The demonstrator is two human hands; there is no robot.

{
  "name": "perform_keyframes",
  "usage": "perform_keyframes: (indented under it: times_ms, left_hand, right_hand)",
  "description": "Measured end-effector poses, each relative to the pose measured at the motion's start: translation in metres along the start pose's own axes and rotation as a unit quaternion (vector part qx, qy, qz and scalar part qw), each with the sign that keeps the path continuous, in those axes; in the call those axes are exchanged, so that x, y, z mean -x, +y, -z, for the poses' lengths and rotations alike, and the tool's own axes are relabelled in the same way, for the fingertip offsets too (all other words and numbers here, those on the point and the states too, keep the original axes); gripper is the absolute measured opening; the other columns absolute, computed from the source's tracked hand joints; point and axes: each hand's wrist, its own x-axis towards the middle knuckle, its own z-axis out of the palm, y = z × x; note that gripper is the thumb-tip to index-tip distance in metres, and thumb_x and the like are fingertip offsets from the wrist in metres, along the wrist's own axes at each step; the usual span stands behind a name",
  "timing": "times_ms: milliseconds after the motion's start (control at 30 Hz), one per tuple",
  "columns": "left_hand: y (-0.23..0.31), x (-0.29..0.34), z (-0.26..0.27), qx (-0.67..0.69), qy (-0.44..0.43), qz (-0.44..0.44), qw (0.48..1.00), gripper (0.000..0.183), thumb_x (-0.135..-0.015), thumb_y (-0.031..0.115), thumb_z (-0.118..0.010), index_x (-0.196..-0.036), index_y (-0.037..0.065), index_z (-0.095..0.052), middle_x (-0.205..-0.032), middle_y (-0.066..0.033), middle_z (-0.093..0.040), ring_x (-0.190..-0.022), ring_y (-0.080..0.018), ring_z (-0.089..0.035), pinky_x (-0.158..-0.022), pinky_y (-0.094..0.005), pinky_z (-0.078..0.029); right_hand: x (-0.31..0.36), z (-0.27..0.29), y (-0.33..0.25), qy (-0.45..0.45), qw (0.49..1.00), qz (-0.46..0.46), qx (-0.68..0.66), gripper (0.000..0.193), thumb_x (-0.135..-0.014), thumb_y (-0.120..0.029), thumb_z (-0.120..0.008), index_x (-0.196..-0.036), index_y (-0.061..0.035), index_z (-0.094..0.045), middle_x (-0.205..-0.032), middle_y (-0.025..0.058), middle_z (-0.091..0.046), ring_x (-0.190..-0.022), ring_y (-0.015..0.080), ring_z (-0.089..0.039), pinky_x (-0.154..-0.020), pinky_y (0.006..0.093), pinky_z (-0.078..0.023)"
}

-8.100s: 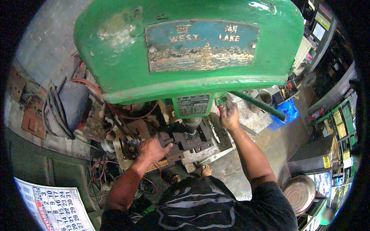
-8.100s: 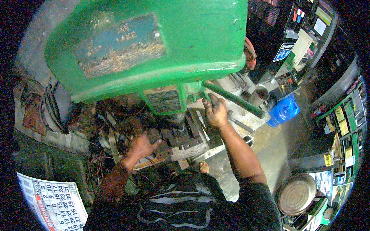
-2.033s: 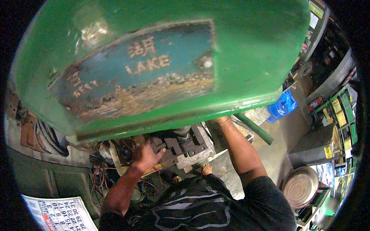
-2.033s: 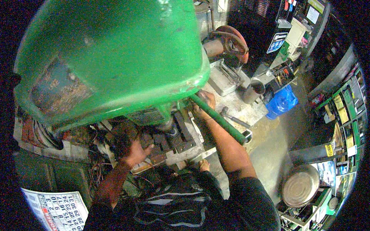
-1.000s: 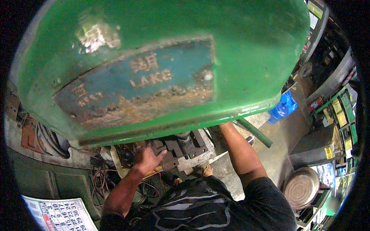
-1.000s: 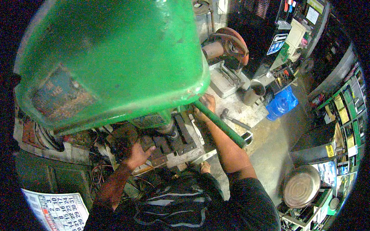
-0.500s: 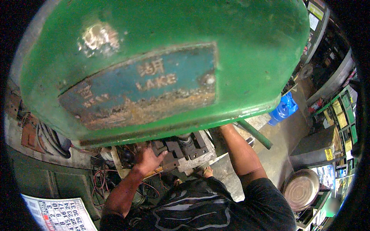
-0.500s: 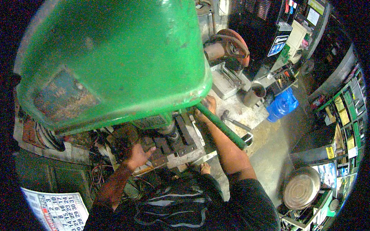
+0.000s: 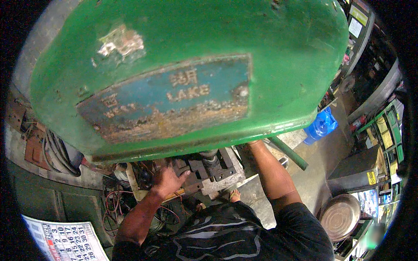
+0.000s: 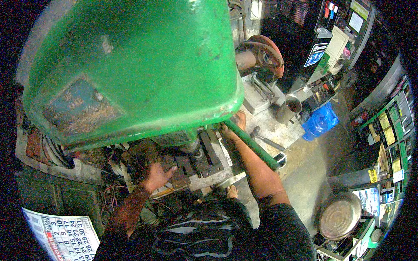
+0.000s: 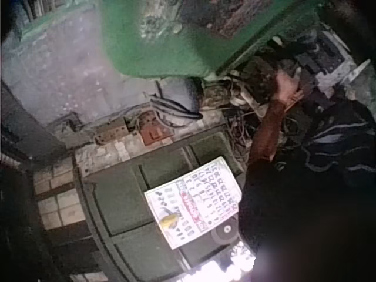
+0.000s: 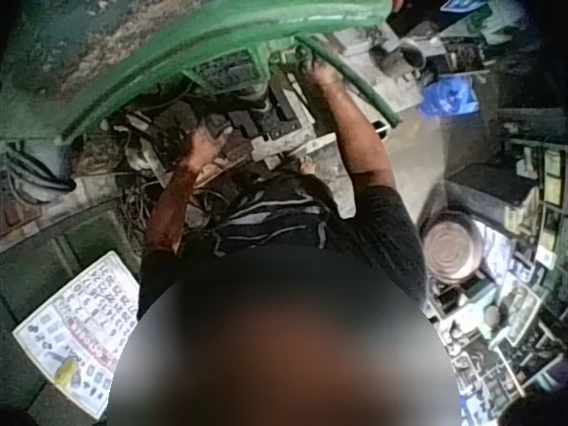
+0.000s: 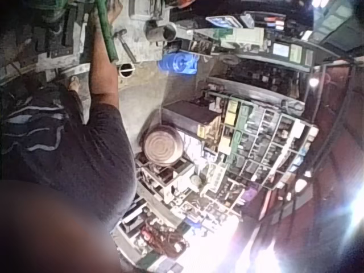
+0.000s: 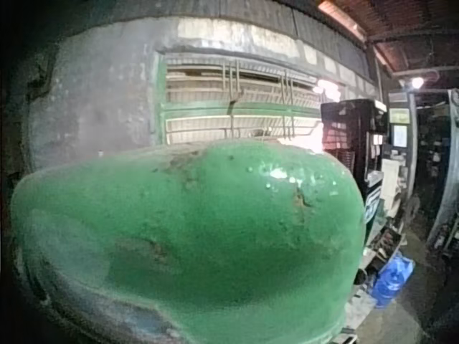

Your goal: The person moves to a green drill press, secures a metal part in a vise, and repeatedly lowers the drill head to bore into the part. The person uses both hands to operate the machine's lever and stabilize the workpiece.

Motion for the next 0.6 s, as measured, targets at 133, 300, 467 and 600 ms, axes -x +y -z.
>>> perform_keyframes:
  times_ms: [133, 300, 467, 600]
  left_hand:
    - [0.004, 0.003, 0.005, -0.041, 0.031, -0.023, 0.998, 0.106, -0.090, 0.068, -0.067, -0.148, -0.017, -0.039, -0.109, -0.0376, -0.069, -0.103, -0.0507, -0.070, -0.093, -0.0524, -0.058]
    - [-0.001, 0.003, -0.003, -0.068, 0.099, -0.072, 0.990, 0.106, -0.091, 0.070, -0.064, -0.147, -0.016, -0.042, -0.109, -0.0371, -0.069, -0.103, -0.0509, -0.070, -0.094, -0.0532, -0.057]
    - [0.003, 0.006, 0.002, -0.046, 0.100, -0.083, 0.991, 0.100, -0.091, 0.070, -0.062, -0.141, -0.015, -0.049, -0.111, -0.0346, -0.070, -0.105, -0.0496, -0.070, -0.097, -0.0548, -0.055]
    - [0.015, 0.012, 0.012, -0.015, 0.055, -0.021, 0.998, 0.073, -0.093, 0.060, -0.067, -0.130, -0.003, -0.062, -0.115, -0.0298, -0.071, -0.108, -0.0483, -0.068, -0.097, -0.0548, -0.054]
  right_hand:
    - [-0.007, 0.005, -0.008, -0.060, 0.998, 0.000, 0.007, 0.061, -0.081, -0.061, -0.077, -0.108, -0.0066, -0.071, -0.110, 0.0145, -0.068, -0.111, 0.0346, -0.063, -0.100, 0.0472, -0.048]
    - [-0.026, 0.006, -0.033, -0.051, 0.998, 0.019, -0.023, 0.046, -0.089, -0.051, -0.074, -0.102, -0.0067, -0.073, -0.105, 0.0129, -0.072, -0.107, 0.0341, -0.066, -0.098, 0.0454, -0.049]
    - [-0.045, 0.024, -0.082, -0.162, 0.981, 0.021, 0.104, 0.031, -0.099, -0.034, -0.063, -0.104, -0.0052, -0.072, -0.094, 0.0187, -0.071, -0.096, 0.0424, -0.067, -0.088, 0.0474, -0.053]
    - [-0.064, 0.051, -0.139, -0.207, 0.967, 0.014, 0.149, 0.026, -0.103, -0.028, -0.058, -0.105, -0.0035, -0.067, -0.088, 0.0231, -0.070, -0.083, 0.0487, -0.067, -0.075, 0.0515, -0.054]
